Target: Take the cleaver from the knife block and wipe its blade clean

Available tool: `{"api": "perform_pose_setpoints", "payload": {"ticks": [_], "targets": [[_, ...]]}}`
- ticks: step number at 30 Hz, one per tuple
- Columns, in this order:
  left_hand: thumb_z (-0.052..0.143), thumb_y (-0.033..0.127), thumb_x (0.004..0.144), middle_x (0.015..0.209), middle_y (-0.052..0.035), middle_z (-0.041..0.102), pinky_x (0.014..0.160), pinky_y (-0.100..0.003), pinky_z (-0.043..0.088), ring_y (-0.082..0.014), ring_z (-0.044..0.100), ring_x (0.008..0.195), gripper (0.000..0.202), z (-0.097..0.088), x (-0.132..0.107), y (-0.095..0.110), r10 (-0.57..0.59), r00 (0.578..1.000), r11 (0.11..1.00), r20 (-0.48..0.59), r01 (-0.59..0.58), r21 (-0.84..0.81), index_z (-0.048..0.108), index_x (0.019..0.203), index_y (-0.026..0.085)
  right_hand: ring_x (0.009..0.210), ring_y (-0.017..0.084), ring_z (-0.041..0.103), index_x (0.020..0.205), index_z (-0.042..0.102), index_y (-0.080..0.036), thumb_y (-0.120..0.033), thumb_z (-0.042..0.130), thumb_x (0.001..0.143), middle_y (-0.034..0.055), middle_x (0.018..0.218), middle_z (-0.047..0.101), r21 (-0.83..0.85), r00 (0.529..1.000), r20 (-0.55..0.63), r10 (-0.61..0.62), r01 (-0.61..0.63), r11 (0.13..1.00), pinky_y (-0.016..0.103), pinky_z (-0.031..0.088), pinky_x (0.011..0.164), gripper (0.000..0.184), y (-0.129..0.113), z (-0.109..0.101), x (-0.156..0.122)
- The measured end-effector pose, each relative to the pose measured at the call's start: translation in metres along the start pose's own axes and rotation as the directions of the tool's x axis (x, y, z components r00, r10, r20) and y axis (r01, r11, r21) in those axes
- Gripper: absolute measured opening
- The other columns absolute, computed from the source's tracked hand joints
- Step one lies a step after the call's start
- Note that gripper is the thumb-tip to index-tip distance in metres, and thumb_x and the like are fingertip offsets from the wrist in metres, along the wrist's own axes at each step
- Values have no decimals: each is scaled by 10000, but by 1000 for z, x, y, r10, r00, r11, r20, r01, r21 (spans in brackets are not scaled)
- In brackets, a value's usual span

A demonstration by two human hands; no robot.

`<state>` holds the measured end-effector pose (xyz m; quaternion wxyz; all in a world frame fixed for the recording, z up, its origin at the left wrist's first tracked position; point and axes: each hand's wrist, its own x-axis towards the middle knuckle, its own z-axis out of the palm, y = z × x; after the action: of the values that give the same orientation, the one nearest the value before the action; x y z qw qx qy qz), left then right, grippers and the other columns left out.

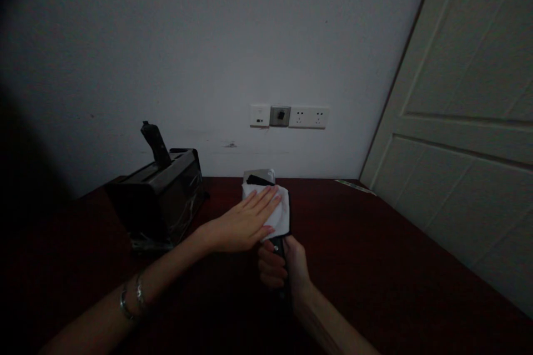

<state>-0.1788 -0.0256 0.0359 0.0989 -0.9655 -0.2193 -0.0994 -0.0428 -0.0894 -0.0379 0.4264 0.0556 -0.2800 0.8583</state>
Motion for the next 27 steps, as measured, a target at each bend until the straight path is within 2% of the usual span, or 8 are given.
{"api": "perform_pose_setpoints", "payload": {"ticks": [3,9,11,15,17,23,25,27], "targets": [[202,420,916,1482,-68,-87,1113,-358,44,-187,-106,1349,608,3,4,1,14,1000,1000,1,-14,-14,20,1419,130,287,18,179,683,543,-110,-357,447,846,-87,436,322,-13,1000,2,-16,16,1000,119,268,281,311,-2,0,0],[117,438,920,1476,-110,-91,1101,-403,75,-203,-106,1347,615,2,12,-45,-170,984,984,50,173,-43,-15,1415,98,283,19,174,650,521,-123,-464,372,872,-88,411,313,-9,998,-32,45,-45,999,121,279,284,433,8,6,1],[124,437,920,1474,-111,-100,1102,-399,66,-204,-117,1345,618,1,10,-42,-154,986,987,58,156,-33,-21,1414,95,283,19,171,650,517,-127,-466,371,871,-89,411,315,-17,998,-46,47,-48,999,122,277,283,430,8,5,1],[180,435,916,1476,-91,-109,1109,-373,28,-196,-137,1341,624,-1,2,-11,-8,999,1000,49,8,-3,3,1417,107,281,20,161,642,499,-133,-419,445,838,-93,411,308,-56,998,-54,23,-26,998,121,251,269,351,4,2,-1],[187,434,916,1479,-86,-94,1110,-362,27,-189,-129,1343,622,-3,2,-4,30,998,1000,52,-30,-2,16,1418,110,283,19,152,636,490,-135,-400,479,818,-98,408,300,-67,998,-67,5,-9,998,117,242,266,322,2,2,-1],[136,431,918,1476,-107,-78,1102,-406,61,-204,-86,1352,614,-11,23,-34,-133,990,991,53,134,-15,-4,1416,100,271,21,157,631,492,-140,-470,404,859,-94,399,309,-42,997,-56,55,-58,997,122,253,264,411,2,7,0],[136,429,918,1476,-108,-78,1100,-418,56,-208,-100,1349,614,-11,25,-34,-138,990,990,41,139,-9,-12,1415,100,274,23,165,642,500,-138,-467,396,864,-92,404,314,-35,998,-34,55,-57,998,124,260,270,410,1,7,1],[147,437,915,1479,-101,-74,1101,-409,49,-205,-115,1347,618,-9,23,-24,-82,996,997,41,82,0,2,1416,106,281,22,173,654,508,-134,-454,404,862,-91,415,318,-32,999,-18,36,-37,999,124,268,278,396,0,6,1]]}}
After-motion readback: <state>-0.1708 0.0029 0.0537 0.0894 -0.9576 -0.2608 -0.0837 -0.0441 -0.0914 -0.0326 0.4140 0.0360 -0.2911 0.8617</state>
